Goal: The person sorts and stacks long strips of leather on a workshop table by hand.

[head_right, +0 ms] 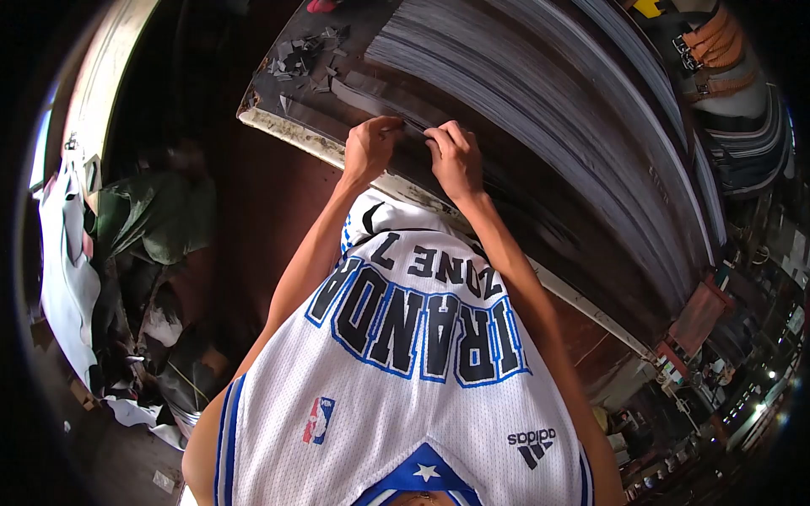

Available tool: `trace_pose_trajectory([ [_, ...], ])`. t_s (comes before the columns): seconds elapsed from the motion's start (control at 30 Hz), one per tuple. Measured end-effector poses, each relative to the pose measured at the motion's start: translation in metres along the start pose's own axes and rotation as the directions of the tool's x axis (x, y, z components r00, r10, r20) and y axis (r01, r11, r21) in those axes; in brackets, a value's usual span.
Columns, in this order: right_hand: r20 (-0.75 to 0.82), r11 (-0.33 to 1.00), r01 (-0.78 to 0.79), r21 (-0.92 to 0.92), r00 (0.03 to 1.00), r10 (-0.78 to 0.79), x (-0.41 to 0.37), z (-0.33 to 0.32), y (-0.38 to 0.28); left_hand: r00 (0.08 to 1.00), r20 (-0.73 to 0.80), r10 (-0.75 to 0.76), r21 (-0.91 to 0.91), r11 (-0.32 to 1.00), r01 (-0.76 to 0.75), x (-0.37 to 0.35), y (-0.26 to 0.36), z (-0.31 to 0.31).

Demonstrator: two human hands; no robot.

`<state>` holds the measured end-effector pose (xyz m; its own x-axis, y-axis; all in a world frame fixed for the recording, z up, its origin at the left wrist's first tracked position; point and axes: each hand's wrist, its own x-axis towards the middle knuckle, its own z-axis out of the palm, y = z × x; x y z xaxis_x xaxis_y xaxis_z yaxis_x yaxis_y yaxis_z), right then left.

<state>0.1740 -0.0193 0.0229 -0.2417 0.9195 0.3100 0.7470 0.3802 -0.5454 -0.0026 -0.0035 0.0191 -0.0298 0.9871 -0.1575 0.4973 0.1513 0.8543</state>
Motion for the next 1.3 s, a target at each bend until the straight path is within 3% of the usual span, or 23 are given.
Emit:
trace_pose_trajectory([
  [0.4,0.009,0.999,0.005,-0.052,1.0,-0.005,-0.002,0.0,-0.002,0.997,0.009,-0.079,-0.002,0.997,0.079,0.006,-0.005,-0.012],
  [0.57,0.007,0.998,-0.058,-0.015,0.998,0.058,0.0,0.002,-0.002,0.998,-0.063,0.022,0.1,0.995,-0.016,0.011,-0.018,-0.013],
  [0.77,0.052,0.996,-0.087,-0.007,0.995,0.087,0.004,0.002,-0.003,0.999,-0.023,-0.035,-0.016,0.999,0.035,0.009,-0.006,-0.01],
  [1.3,0.08,0.995,-0.09,-0.049,0.992,0.094,0.009,0.001,-0.004,0.998,0.0,-0.063,-0.021,0.998,0.063,0.011,-0.004,-0.01],
])
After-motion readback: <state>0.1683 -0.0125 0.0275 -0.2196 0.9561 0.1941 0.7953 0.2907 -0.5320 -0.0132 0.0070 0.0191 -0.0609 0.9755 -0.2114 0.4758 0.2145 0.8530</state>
